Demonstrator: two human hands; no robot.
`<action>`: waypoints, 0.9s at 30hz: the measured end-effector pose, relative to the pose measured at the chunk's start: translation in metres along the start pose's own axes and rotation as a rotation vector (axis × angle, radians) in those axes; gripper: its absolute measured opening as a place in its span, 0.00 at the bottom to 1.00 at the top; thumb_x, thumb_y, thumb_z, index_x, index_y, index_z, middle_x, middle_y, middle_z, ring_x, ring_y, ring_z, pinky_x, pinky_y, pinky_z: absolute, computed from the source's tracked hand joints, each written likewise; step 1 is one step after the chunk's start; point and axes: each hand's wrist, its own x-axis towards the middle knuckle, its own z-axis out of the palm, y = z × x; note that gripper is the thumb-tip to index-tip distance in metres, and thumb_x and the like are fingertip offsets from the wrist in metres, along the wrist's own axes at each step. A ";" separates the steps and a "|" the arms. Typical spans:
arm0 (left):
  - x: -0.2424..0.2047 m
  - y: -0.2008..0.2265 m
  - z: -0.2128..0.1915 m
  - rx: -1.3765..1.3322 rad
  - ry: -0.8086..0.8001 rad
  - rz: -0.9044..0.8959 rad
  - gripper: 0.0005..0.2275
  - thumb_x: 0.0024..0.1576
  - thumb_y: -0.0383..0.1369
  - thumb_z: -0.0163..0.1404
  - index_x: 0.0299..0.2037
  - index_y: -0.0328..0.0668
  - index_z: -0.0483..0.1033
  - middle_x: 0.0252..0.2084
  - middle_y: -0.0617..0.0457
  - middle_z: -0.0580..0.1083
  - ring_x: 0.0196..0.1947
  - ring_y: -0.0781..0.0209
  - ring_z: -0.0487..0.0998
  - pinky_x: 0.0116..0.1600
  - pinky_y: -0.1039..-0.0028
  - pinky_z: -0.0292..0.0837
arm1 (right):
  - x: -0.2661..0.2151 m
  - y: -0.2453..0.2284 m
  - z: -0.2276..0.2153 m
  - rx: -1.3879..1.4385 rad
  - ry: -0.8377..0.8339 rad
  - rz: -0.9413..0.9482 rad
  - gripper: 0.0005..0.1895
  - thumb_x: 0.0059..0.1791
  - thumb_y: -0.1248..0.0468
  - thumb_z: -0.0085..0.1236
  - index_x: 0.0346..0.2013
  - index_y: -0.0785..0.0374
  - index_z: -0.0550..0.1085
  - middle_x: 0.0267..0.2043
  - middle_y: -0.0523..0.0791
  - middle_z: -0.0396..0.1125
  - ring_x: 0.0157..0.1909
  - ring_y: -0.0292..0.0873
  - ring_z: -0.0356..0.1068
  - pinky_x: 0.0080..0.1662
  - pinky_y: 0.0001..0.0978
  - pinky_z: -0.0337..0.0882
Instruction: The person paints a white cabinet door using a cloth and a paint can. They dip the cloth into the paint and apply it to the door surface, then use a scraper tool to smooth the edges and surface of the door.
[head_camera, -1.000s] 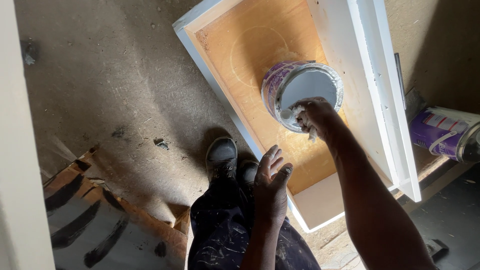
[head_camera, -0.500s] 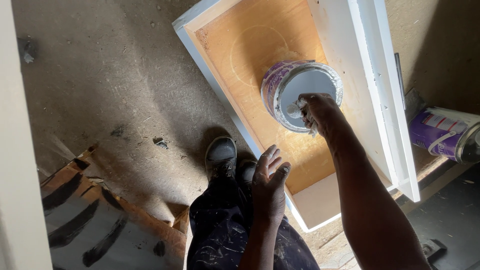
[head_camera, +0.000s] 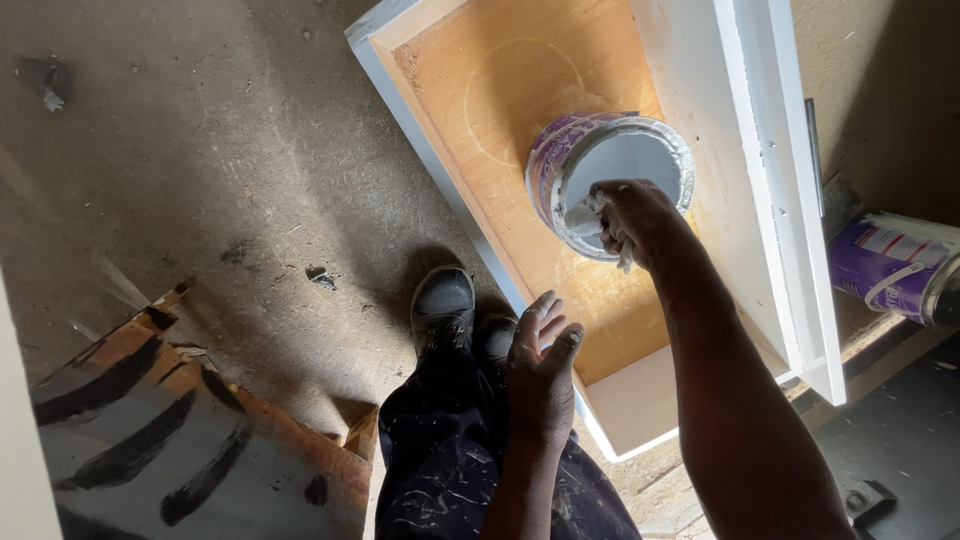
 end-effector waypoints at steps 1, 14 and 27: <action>0.000 -0.001 0.000 -0.001 0.004 -0.001 0.27 0.51 0.38 0.50 0.63 0.44 0.71 0.64 0.41 0.74 0.63 0.52 0.77 0.62 0.61 0.74 | 0.001 0.003 -0.003 0.067 0.012 0.028 0.07 0.46 0.65 0.52 0.26 0.67 0.69 0.20 0.49 0.54 0.21 0.43 0.52 0.25 0.33 0.54; -0.001 0.005 0.010 0.118 0.050 -0.211 0.25 0.49 0.38 0.47 0.59 0.43 0.77 0.54 0.46 0.81 0.53 0.60 0.82 0.61 0.71 0.74 | 0.004 0.021 -0.016 0.221 0.012 -0.011 0.04 0.41 0.66 0.53 0.24 0.65 0.70 0.18 0.49 0.58 0.19 0.40 0.53 0.24 0.30 0.53; -0.004 0.005 0.012 0.180 0.133 -0.157 0.23 0.50 0.39 0.48 0.57 0.44 0.77 0.59 0.44 0.79 0.59 0.54 0.79 0.63 0.65 0.72 | -0.002 0.017 0.002 0.318 0.039 -0.050 0.08 0.39 0.69 0.46 0.15 0.61 0.61 0.15 0.47 0.54 0.17 0.40 0.53 0.23 0.31 0.51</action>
